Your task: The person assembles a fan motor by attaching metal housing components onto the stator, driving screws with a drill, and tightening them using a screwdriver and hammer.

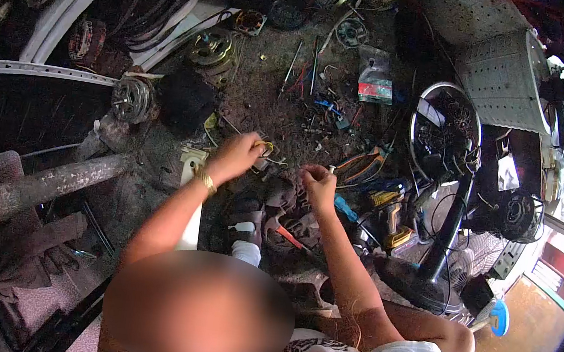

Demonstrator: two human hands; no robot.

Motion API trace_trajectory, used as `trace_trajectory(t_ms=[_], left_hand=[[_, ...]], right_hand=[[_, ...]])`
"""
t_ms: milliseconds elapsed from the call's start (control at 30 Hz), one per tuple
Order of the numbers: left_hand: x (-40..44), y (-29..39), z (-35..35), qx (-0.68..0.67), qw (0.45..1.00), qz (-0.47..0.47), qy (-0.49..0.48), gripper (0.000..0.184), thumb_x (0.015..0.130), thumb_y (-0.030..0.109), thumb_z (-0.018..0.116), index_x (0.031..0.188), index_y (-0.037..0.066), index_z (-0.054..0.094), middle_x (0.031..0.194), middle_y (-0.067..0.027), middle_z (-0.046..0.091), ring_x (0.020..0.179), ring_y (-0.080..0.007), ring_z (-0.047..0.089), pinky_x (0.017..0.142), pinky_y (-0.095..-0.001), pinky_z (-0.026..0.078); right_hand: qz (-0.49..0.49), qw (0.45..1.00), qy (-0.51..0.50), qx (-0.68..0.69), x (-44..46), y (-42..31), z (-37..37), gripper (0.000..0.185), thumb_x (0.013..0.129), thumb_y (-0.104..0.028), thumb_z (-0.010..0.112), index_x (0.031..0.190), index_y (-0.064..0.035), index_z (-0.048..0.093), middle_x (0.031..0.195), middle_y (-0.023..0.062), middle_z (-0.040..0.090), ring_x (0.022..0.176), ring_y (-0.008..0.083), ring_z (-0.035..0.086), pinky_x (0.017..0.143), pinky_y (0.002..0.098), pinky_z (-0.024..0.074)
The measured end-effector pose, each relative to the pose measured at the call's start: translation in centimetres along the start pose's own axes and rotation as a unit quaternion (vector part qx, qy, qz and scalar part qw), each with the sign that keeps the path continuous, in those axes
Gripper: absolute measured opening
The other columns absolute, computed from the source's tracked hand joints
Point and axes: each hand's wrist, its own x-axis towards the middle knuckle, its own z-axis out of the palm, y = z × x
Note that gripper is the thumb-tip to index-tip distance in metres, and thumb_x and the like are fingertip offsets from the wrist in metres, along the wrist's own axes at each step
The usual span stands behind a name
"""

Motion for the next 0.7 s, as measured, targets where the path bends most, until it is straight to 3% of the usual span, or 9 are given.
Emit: trace_trajectory(t_ms=[100,167,267,333,367,433,467,633,700], left_hand=[[3.8,-0.2,-3.0,0.087,0.992,0.092,-0.021,0.024,0.083,0.02,0.058,0.101,0.005,0.057,0.094,-0.0181,0.063,0.082,-0.0306,0.063,0.072,-0.0409,0.048],[6.1,2.9,-5.7,0.138,0.974,0.058,-0.169,0.02,0.079,0.017,0.062,0.098,0.01,0.06,0.088,-0.0107,0.066,0.085,-0.0294,0.062,0.074,-0.0417,0.047],[8.9,4.5,-4.2,0.237,0.947,0.161,-0.144,0.014,0.075,0.015,0.064,0.089,0.014,0.063,0.079,-0.0062,0.065,0.087,-0.0266,0.062,0.081,-0.0452,0.045],[10.2,5.3,-2.7,0.394,0.862,0.299,-0.114,0.009,0.073,0.013,0.062,0.081,0.017,0.065,0.083,-0.0025,0.063,0.098,-0.0227,0.058,0.095,-0.0535,0.035],[10.3,5.3,-2.2,0.393,0.863,0.298,-0.114,0.009,0.073,0.013,0.062,0.081,0.017,0.065,0.083,-0.0025,0.063,0.098,-0.0227,0.058,0.095,-0.0535,0.035],[10.0,5.2,-1.1,0.456,0.802,0.384,-0.008,0.012,0.075,0.012,0.058,0.082,0.019,0.065,0.096,-0.0008,0.06,0.112,-0.0207,0.049,0.102,-0.0625,0.02],[10.1,4.1,-0.5,0.417,0.807,0.413,0.055,0.015,0.078,0.014,0.055,0.088,0.019,0.065,0.111,-0.0003,0.054,0.117,-0.0227,0.044,0.104,-0.062,0.018],[7.3,2.7,-0.9,0.278,0.869,0.364,0.186,0.024,0.076,0.011,0.058,0.099,0.016,0.06,0.11,-0.0012,0.052,0.115,-0.0248,0.043,0.101,-0.058,0.025],[6.2,1.9,-1.6,0.155,0.946,0.235,0.16,0.024,0.075,0.009,0.062,0.098,0.013,0.058,0.108,-0.0035,0.052,0.109,-0.0264,0.045,0.095,-0.0517,0.032]], right_hand=[[-0.007,1.0,-0.017,-0.006,-0.4,-0.6,1.7,0.014,0.077,-0.006,0.065,0.087,0.0028,0.066,0.075,0.0067,0.066,0.064,0.0105,0.059,0.059,0.0252,0.0467],[-0.027,0.999,-0.008,-0.042,0.1,-1.1,2.7,0.014,0.074,-0.007,0.066,0.085,0.0021,0.067,0.074,0.009,0.066,0.064,0.0127,0.06,0.06,0.0267,0.0475],[-0.047,0.988,0.018,-0.145,0.1,-3.1,4.4,0.017,0.069,-0.01,0.068,0.082,0.0017,0.067,0.074,0.0173,0.066,0.066,0.023,0.066,0.063,0.0318,0.0499],[-0.054,0.986,0.029,-0.153,0.8,-2.1,5.5,0.018,0.069,-0.011,0.068,0.082,0.0019,0.067,0.075,0.0188,0.065,0.068,0.0262,0.066,0.064,0.0332,0.0501],[-0.063,0.984,0.04,-0.162,0.9,-2.3,5.9,0.02,0.069,-0.012,0.067,0.083,0.0021,0.067,0.075,0.0203,0.065,0.07,0.0294,0.066,0.065,0.0345,0.0503],[-0.075,0.984,0.052,-0.154,0.9,-2.7,6.3,0.02,0.069,-0.012,0.067,0.083,0.0022,0.066,0.076,0.0212,0.064,0.072,0.0316,0.065,0.066,0.0359,0.0502],[-0.087,0.984,0.067,-0.144,0.8,-3.1,6.4,0.02,0.069,-0.013,0.066,0.082,0.0023,0.066,0.077,0.0221,0.064,0.074,0.0338,0.065,0.067,0.0372,0.05],[-0.086,0.976,0.058,-0.193,1.1,-3.7,6.6,0.02,0.069,-0.012,0.065,0.083,0.0016,0.066,0.078,0.0223,0.063,0.076,0.0358,0.064,0.068,0.0387,0.0497],[-0.081,0.973,0.05,-0.209,1.2,-3.4,6.8,0.019,0.069,-0.011,0.064,0.083,0.0015,0.066,0.078,0.0222,0.063,0.076,0.0361,0.064,0.068,0.0388,0.0497]])
